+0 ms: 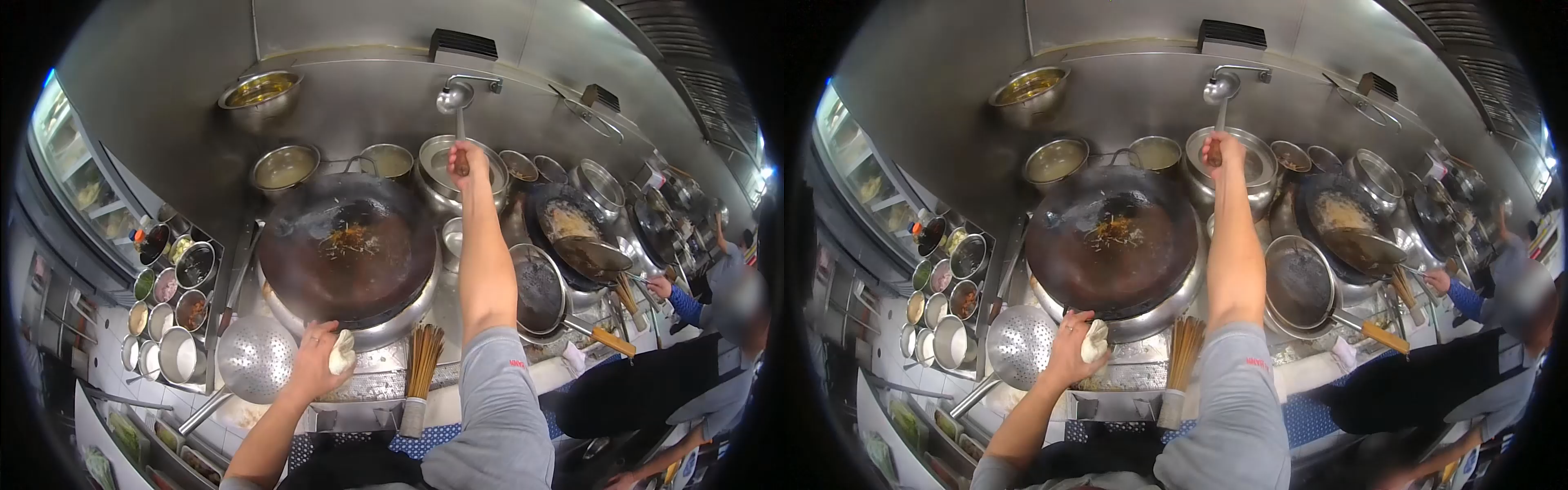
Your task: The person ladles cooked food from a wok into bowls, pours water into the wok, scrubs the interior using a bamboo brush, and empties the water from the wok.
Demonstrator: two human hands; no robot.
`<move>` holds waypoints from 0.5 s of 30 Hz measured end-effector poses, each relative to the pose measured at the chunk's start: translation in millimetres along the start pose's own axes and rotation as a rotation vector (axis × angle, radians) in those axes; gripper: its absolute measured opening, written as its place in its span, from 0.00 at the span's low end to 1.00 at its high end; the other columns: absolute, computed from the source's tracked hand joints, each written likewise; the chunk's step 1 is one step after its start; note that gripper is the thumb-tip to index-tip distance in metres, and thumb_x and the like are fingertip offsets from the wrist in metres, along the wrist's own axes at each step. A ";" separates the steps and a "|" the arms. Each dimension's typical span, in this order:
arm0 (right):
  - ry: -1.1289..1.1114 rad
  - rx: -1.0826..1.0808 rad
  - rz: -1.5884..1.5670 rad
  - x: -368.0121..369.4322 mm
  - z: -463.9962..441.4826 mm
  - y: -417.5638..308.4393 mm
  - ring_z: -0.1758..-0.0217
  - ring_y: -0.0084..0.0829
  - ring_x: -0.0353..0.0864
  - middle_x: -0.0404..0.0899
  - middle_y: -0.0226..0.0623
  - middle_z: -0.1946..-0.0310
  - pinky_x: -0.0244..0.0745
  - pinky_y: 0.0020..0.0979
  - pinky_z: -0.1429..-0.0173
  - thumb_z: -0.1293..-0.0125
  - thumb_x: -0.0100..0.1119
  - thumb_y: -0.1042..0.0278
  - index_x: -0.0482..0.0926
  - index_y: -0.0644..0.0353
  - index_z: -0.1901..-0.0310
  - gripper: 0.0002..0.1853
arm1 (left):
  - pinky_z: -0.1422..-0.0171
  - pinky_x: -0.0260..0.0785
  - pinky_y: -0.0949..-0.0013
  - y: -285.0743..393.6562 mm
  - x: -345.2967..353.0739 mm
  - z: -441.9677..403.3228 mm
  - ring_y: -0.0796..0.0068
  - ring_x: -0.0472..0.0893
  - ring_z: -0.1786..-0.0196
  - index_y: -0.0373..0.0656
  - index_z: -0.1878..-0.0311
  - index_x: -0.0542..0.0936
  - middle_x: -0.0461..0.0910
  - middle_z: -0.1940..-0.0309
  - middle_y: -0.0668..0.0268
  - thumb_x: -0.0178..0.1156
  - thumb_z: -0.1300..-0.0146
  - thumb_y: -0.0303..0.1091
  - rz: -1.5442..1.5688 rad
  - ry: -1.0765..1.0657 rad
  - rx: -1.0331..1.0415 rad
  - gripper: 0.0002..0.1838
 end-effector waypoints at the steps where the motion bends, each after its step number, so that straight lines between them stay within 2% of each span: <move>1: -0.085 0.010 -0.126 3.9 4.3 3.3 0.79 0.24 0.74 0.77 0.32 0.77 0.67 0.25 0.78 0.36 0.59 0.70 0.75 0.59 0.67 0.05 | 0.27 0.63 0.45 -0.4 0.0 1.5 0.38 0.74 0.39 0.38 0.51 0.76 0.76 0.43 0.49 0.75 0.53 0.37 0.001 0.001 -0.005 0.27; 3: -0.240 0.025 -0.369 -2.5 28.6 13.1 0.78 0.23 0.74 0.77 0.32 0.75 0.67 0.23 0.78 0.35 0.59 0.69 0.75 0.59 0.67 0.05 | 0.26 0.61 0.44 -0.3 -0.7 7.2 0.37 0.73 0.38 0.37 0.50 0.76 0.76 0.42 0.49 0.75 0.53 0.37 0.023 -0.004 -0.016 0.27; 4: -0.348 0.076 -0.461 -14.0 40.3 20.9 0.79 0.22 0.74 0.76 0.30 0.78 0.68 0.24 0.80 0.35 0.57 0.68 0.75 0.54 0.68 0.04 | 0.26 0.61 0.44 -1.8 -1.7 7.3 0.37 0.72 0.37 0.37 0.50 0.76 0.76 0.42 0.49 0.75 0.53 0.36 0.040 -0.002 -0.018 0.28; 5: -0.328 0.051 -0.432 -31.0 56.7 21.1 0.81 0.23 0.73 0.75 0.28 0.78 0.67 0.24 0.81 0.35 0.57 0.67 0.73 0.56 0.68 0.06 | 0.26 0.61 0.43 -2.9 -1.4 6.6 0.37 0.72 0.37 0.37 0.50 0.76 0.76 0.41 0.48 0.75 0.53 0.36 0.060 -0.002 -0.018 0.28; 6: -0.179 0.027 -0.245 -51.7 70.1 21.2 0.83 0.23 0.72 0.75 0.30 0.79 0.66 0.25 0.82 0.36 0.57 0.70 0.73 0.58 0.68 0.04 | 0.26 0.62 0.46 -2.7 -1.3 6.1 0.45 0.76 0.40 0.38 0.50 0.77 0.77 0.45 0.49 0.75 0.54 0.38 0.007 0.016 -0.002 0.28; 7: -0.030 0.004 -0.058 -68.2 80.8 17.5 0.84 0.24 0.71 0.75 0.31 0.79 0.66 0.26 0.84 0.38 0.57 0.72 0.72 0.60 0.67 0.04 | 0.28 0.64 0.47 -3.2 -0.3 3.9 0.45 0.76 0.41 0.38 0.50 0.77 0.78 0.46 0.49 0.75 0.54 0.38 0.015 0.020 0.000 0.29; 9: 0.077 -0.055 0.320 -76.1 91.4 5.0 0.89 0.25 0.69 0.74 0.33 0.82 0.59 0.28 0.87 0.40 0.57 0.76 0.73 0.62 0.69 0.03 | 0.32 0.66 0.48 -4.6 -0.4 -5.1 0.45 0.77 0.43 0.37 0.50 0.77 0.79 0.49 0.49 0.75 0.55 0.38 0.025 0.023 0.005 0.29; 10: 0.130 -0.081 0.507 -81.0 94.3 0.8 0.91 0.25 0.68 0.73 0.34 0.84 0.56 0.28 0.89 0.41 0.57 0.78 0.73 0.63 0.70 0.03 | 0.41 0.69 0.49 -2.9 -0.6 -10.2 0.46 0.78 0.49 0.38 0.52 0.77 0.80 0.56 0.50 0.75 0.55 0.38 0.000 0.037 0.037 0.27; 13: 0.096 -0.101 0.747 -99.1 68.2 9.7 0.92 0.28 0.66 0.71 0.36 0.88 0.57 0.30 0.88 0.44 0.55 0.80 0.74 0.63 0.73 0.03 | 0.48 0.67 0.50 -14.4 11.3 -14.6 0.47 0.76 0.53 0.41 0.55 0.75 0.79 0.59 0.53 0.74 0.55 0.39 -0.066 -0.108 -0.074 0.25; 14: 0.163 -0.113 0.876 -101.9 62.8 10.5 0.93 0.30 0.64 0.69 0.36 0.89 0.55 0.32 0.89 0.46 0.55 0.80 0.74 0.63 0.76 0.04 | 0.48 0.67 0.51 -15.5 11.7 -15.4 0.49 0.77 0.54 0.42 0.55 0.76 0.79 0.60 0.53 0.74 0.56 0.40 -0.080 -0.110 -0.072 0.26; 15: 0.160 -0.050 0.792 -103.6 57.6 13.9 0.92 0.29 0.65 0.69 0.36 0.90 0.56 0.32 0.88 0.45 0.55 0.79 0.73 0.63 0.77 0.05 | 0.48 0.67 0.51 -16.5 13.4 -15.3 0.49 0.77 0.54 0.41 0.55 0.75 0.79 0.61 0.53 0.75 0.56 0.41 -0.086 -0.115 -0.069 0.26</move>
Point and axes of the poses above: each hand's wrist, its own z-axis away from the middle knuckle, its own x-axis out of the palm, y = z × x, the point moved 7 cm from there along -z, towards the middle knuckle
